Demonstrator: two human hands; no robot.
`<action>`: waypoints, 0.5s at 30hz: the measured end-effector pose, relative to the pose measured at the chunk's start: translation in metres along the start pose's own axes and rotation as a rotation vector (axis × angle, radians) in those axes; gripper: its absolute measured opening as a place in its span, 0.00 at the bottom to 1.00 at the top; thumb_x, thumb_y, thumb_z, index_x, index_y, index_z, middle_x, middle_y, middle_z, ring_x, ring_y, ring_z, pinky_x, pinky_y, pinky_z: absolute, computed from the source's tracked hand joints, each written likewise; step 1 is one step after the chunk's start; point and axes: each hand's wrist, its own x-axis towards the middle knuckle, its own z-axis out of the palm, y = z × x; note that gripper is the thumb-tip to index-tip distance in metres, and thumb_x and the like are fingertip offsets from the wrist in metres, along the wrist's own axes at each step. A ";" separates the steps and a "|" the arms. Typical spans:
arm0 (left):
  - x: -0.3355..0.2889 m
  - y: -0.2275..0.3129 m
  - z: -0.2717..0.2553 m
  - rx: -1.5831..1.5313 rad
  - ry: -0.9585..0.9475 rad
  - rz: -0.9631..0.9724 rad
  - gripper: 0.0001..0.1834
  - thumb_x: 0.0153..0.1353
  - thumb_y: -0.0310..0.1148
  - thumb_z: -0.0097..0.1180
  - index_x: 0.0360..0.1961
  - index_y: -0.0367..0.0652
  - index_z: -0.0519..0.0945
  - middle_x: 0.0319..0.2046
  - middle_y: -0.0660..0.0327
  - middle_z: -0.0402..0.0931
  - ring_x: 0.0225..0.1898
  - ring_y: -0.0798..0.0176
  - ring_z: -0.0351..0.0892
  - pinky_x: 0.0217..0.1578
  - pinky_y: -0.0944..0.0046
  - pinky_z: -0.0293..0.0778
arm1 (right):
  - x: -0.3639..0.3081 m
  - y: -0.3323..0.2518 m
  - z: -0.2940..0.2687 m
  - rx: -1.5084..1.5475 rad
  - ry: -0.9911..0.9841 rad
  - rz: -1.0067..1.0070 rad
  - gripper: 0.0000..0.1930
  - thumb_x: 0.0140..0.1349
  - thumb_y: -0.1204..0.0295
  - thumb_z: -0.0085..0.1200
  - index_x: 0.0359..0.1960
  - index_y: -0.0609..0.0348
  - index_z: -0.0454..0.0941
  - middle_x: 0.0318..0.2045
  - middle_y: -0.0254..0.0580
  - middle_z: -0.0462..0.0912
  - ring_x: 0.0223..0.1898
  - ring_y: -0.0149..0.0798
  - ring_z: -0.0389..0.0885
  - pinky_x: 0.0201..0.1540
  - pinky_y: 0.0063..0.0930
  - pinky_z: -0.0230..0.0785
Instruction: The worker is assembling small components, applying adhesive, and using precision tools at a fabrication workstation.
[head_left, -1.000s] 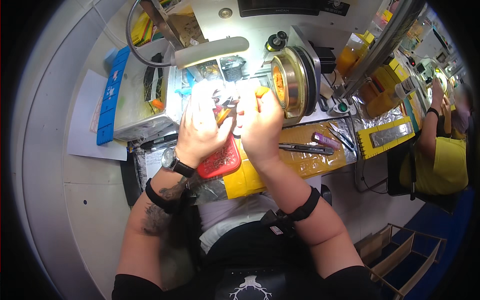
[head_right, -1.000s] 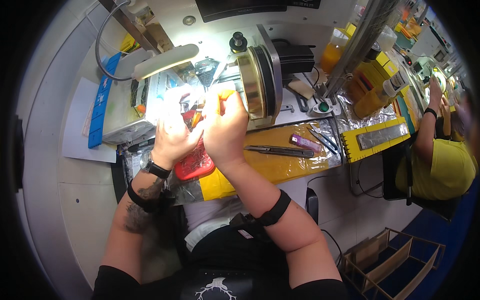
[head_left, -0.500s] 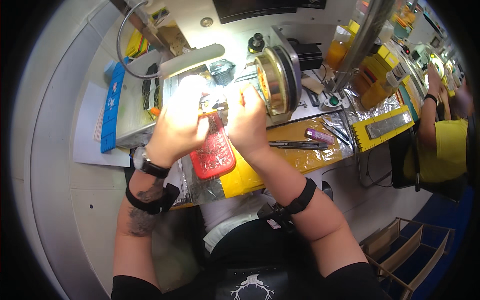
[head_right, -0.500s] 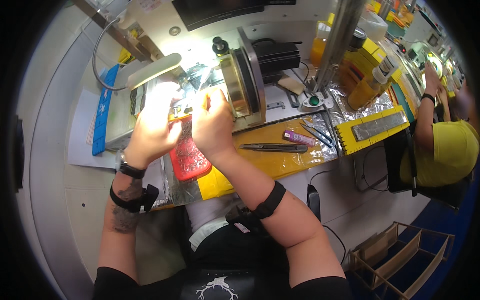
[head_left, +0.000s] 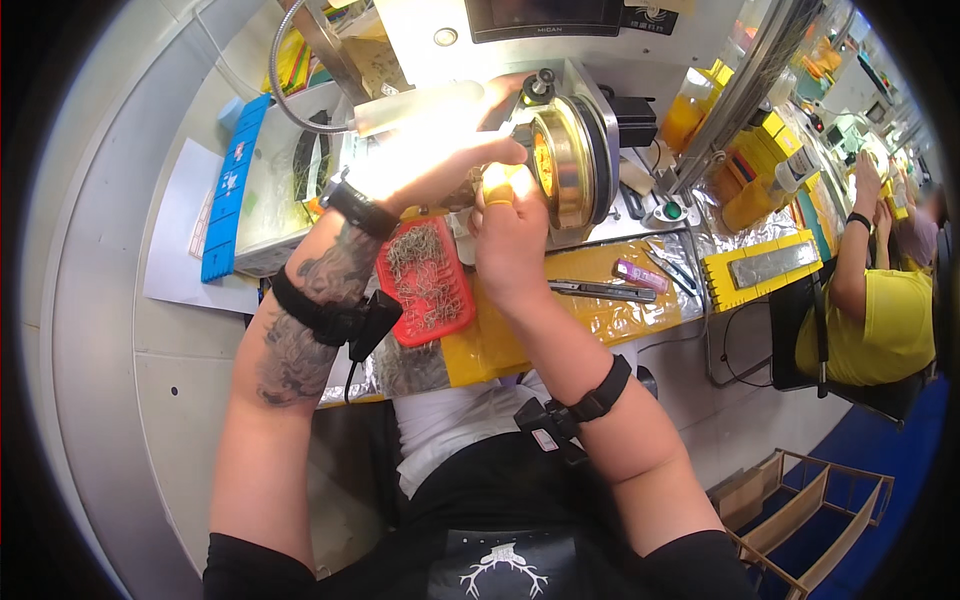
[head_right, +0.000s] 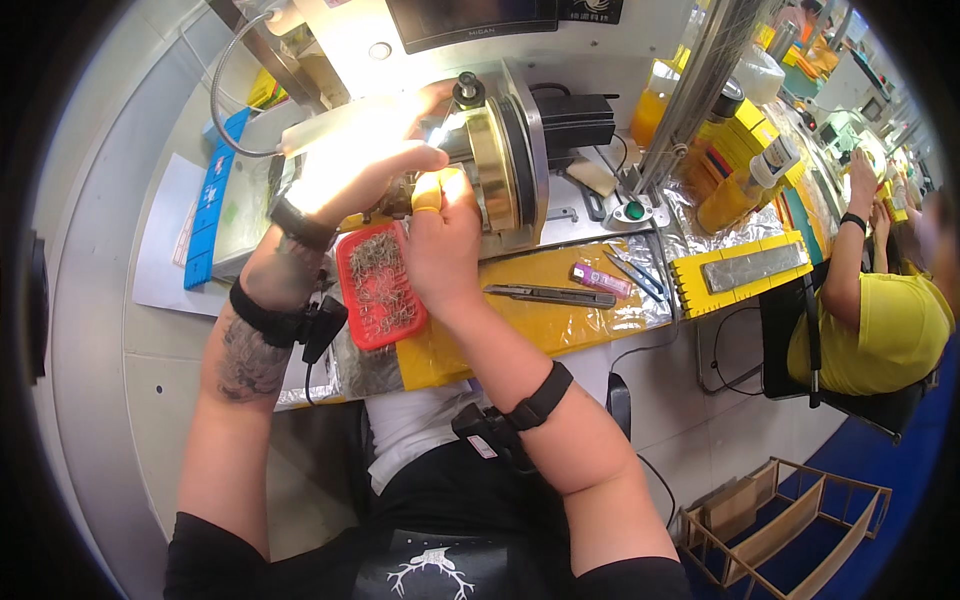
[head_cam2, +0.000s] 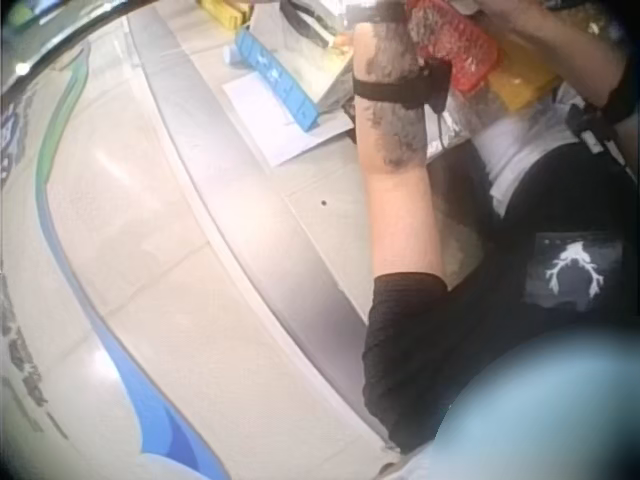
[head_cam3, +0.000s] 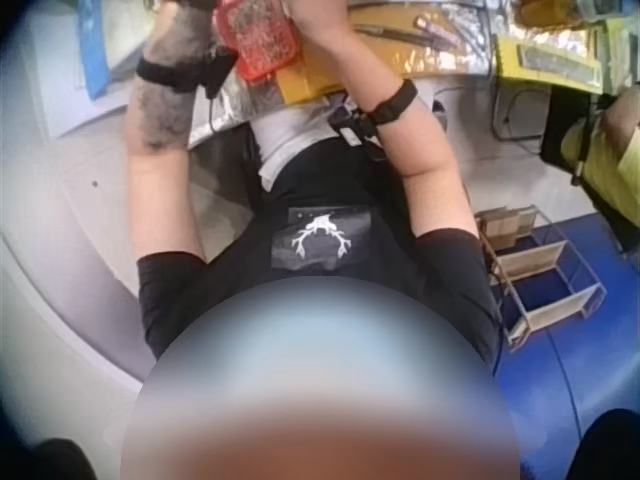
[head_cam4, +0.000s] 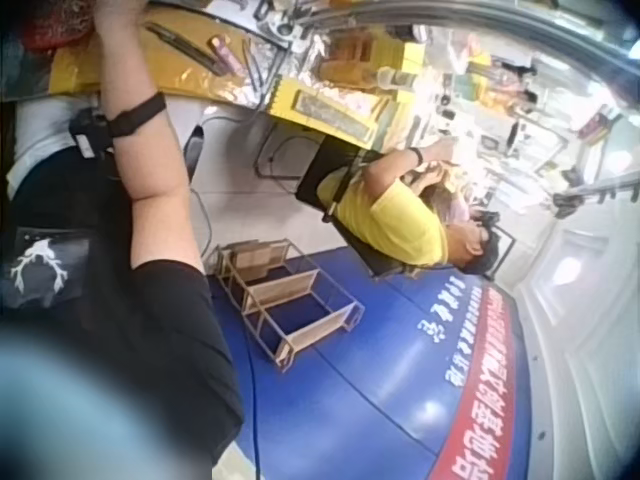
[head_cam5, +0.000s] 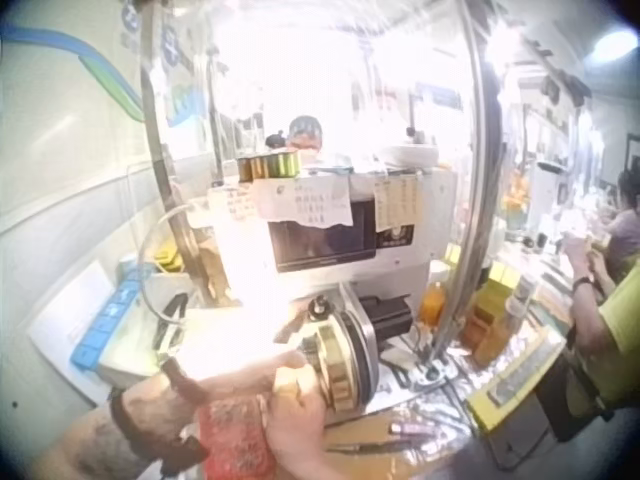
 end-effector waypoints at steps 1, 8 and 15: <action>-0.003 -0.013 0.006 -0.131 0.089 0.096 0.37 0.60 0.47 0.68 0.68 0.43 0.76 0.51 0.51 0.81 0.46 0.57 0.82 0.51 0.62 0.78 | 0.000 0.002 -0.004 0.001 -0.050 -0.003 0.10 0.79 0.67 0.43 0.50 0.61 0.71 0.32 0.31 0.74 0.31 0.22 0.71 0.33 0.23 0.72; -0.075 0.007 0.022 -0.186 0.288 0.097 0.12 0.62 0.27 0.68 0.45 0.34 0.84 0.44 0.52 0.83 0.50 0.55 0.83 0.54 0.54 0.76 | -0.020 -0.001 -0.028 -0.047 -0.124 -0.217 0.07 0.78 0.72 0.44 0.41 0.62 0.72 0.33 0.32 0.72 0.34 0.24 0.68 0.37 0.23 0.65; -0.073 0.005 0.044 -0.404 0.425 0.008 0.08 0.63 0.27 0.67 0.39 0.34 0.84 0.28 0.56 0.82 0.28 0.68 0.82 0.29 0.68 0.76 | -0.020 0.000 -0.027 -0.121 -0.129 -0.211 0.05 0.80 0.72 0.44 0.45 0.56 0.72 0.29 0.26 0.70 0.25 0.19 0.62 0.27 0.15 0.56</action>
